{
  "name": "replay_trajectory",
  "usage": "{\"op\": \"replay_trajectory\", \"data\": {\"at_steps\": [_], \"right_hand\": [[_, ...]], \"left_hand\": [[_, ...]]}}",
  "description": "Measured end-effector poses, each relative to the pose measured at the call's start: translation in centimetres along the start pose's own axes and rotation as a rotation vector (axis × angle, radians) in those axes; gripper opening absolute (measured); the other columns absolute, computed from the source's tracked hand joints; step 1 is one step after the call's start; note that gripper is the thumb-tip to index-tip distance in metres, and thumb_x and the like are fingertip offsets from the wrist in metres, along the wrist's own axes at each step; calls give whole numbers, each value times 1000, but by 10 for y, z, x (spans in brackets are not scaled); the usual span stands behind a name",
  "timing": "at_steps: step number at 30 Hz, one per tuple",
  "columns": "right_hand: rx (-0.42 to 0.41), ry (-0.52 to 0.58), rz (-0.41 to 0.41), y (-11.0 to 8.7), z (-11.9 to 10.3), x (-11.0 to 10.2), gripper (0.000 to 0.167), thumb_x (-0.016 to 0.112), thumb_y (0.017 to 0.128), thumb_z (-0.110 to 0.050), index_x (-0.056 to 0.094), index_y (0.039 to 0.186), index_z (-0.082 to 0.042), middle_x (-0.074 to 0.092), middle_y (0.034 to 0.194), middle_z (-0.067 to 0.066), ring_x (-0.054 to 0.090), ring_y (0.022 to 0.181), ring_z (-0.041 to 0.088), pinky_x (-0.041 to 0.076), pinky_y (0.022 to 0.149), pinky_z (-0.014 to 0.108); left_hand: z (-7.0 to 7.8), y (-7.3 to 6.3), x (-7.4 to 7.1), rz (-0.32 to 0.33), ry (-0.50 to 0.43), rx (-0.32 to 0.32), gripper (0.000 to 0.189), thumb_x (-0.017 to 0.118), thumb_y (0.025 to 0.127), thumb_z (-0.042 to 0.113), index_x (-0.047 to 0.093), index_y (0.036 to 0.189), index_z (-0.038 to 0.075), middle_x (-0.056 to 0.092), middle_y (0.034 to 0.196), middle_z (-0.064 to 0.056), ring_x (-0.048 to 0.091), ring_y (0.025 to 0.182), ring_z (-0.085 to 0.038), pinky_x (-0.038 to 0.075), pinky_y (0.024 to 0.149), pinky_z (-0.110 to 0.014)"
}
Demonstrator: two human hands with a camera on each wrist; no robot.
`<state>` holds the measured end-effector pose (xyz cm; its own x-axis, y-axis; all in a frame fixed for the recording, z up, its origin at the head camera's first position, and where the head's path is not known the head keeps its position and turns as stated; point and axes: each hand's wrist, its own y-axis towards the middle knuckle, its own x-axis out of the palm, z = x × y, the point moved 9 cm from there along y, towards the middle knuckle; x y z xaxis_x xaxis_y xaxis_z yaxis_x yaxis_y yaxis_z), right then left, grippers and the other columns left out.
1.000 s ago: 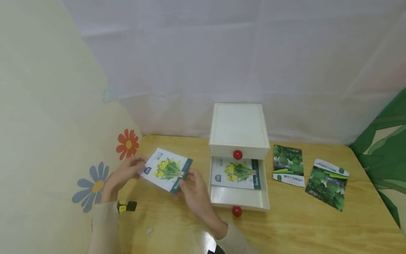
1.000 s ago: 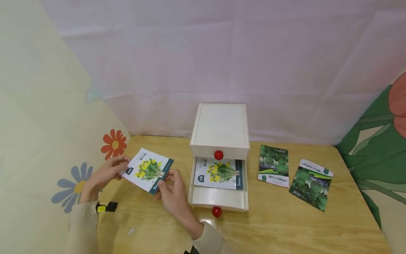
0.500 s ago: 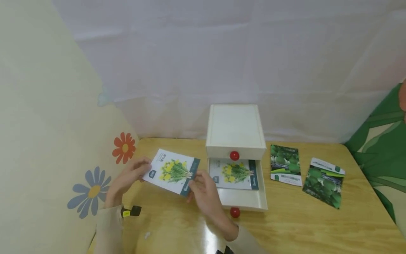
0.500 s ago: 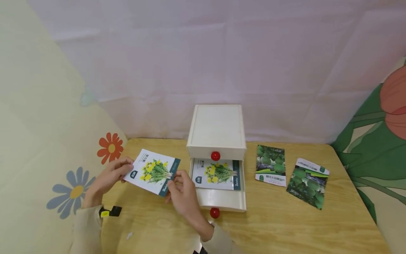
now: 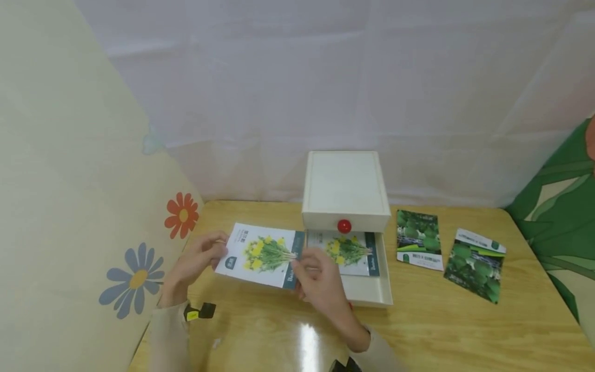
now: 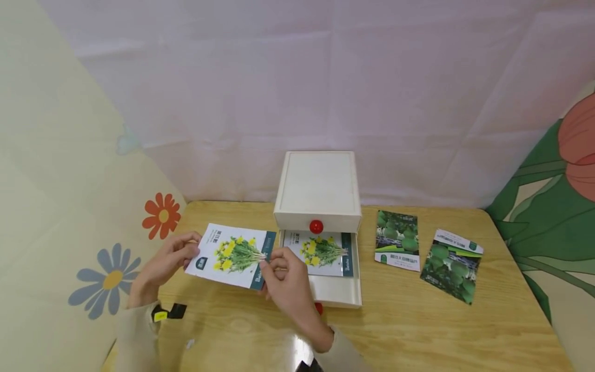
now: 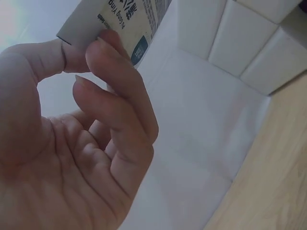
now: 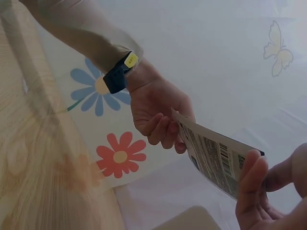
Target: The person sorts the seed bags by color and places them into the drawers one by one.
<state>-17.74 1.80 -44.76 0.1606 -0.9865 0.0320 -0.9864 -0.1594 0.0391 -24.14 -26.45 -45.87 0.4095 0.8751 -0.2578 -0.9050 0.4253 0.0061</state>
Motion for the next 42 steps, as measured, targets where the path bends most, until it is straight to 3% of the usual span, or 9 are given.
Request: {"op": "replay_trajectory", "data": {"at_steps": [7, 13, 16, 22, 27, 33, 37, 40, 42], "right_hand": [[49, 12, 0, -4, 1, -17, 22, 63, 107, -14, 63, 122, 2, 74, 94, 23, 65, 57, 17, 64, 54, 32], [35, -34, -1, -8, 0, -27, 18, 59, 109, -12, 64, 118, 3, 72, 85, 20, 64, 57, 18, 60, 48, 29], [13, -38, -8, -9, -1, -31, 16, 60, 108, -10, 64, 114, 5, 71, 78, 20, 62, 52, 16, 58, 45, 30], [-5, -58, -26, -11, -5, -43, 17, 64, 106, -9, 64, 110, 7, 71, 70, 16, 59, 46, 13, 55, 41, 29], [-47, -83, -72, -13, -14, -56, 16, 64, 106, -9, 64, 106, 7, 70, 68, 14, 58, 45, 11, 54, 38, 29], [-73, -99, -103, -15, -19, -71, 14, 63, 107, -9, 65, 105, 5, 70, 68, 6, 59, 47, 11, 53, 38, 28], [-86, -84, -130, -18, -21, -78, 14, 63, 106, -6, 64, 103, 8, 70, 67, 7, 60, 47, 12, 53, 38, 28], [-80, -71, -143, -21, -21, -82, 15, 63, 106, -6, 64, 102, 8, 69, 66, 6, 60, 48, 12, 53, 38, 29], [-70, -74, -140, -22, -21, -86, 15, 63, 106, -6, 64, 102, 9, 70, 67, 4, 60, 49, 12, 54, 39, 28]], "left_hand": [[12, 2, 16, -4, -27, 15, 11, 53, 109, 5, 62, 111, -1, 79, 95, -1, 69, 72, -11, 51, 56, -20], [23, 1, 24, 10, -7, 73, 12, 53, 107, 0, 63, 104, -5, 78, 88, 2, 61, 63, -8, 50, 53, -21], [25, 1, 27, 4, 19, 94, 13, 54, 107, -1, 66, 102, -5, 76, 89, 2, 59, 62, -10, 50, 52, -21], [26, 0, 37, -7, 81, 67, 13, 58, 107, 2, 71, 103, 1, 75, 95, -3, 60, 62, -14, 52, 54, -22], [35, 0, 49, -26, 101, 79, 12, 60, 107, 4, 72, 104, 4, 73, 95, -6, 58, 61, -20, 53, 53, -25], [45, 6, 62, -39, 103, 64, 12, 61, 107, 7, 73, 103, 7, 74, 95, -6, 59, 61, -19, 53, 54, -26], [50, 8, 70, -63, 80, 58, 11, 61, 107, 6, 72, 104, 5, 74, 97, -8, 59, 61, -27, 54, 54, -28], [54, 10, 76, -86, 46, 80, 11, 61, 106, 4, 72, 105, 2, 75, 97, -7, 59, 60, -31, 54, 53, -25], [56, 10, 80, -102, 30, 98, 12, 60, 106, 2, 72, 106, 0, 76, 97, -9, 60, 60, -27, 54, 53, -25]]}}
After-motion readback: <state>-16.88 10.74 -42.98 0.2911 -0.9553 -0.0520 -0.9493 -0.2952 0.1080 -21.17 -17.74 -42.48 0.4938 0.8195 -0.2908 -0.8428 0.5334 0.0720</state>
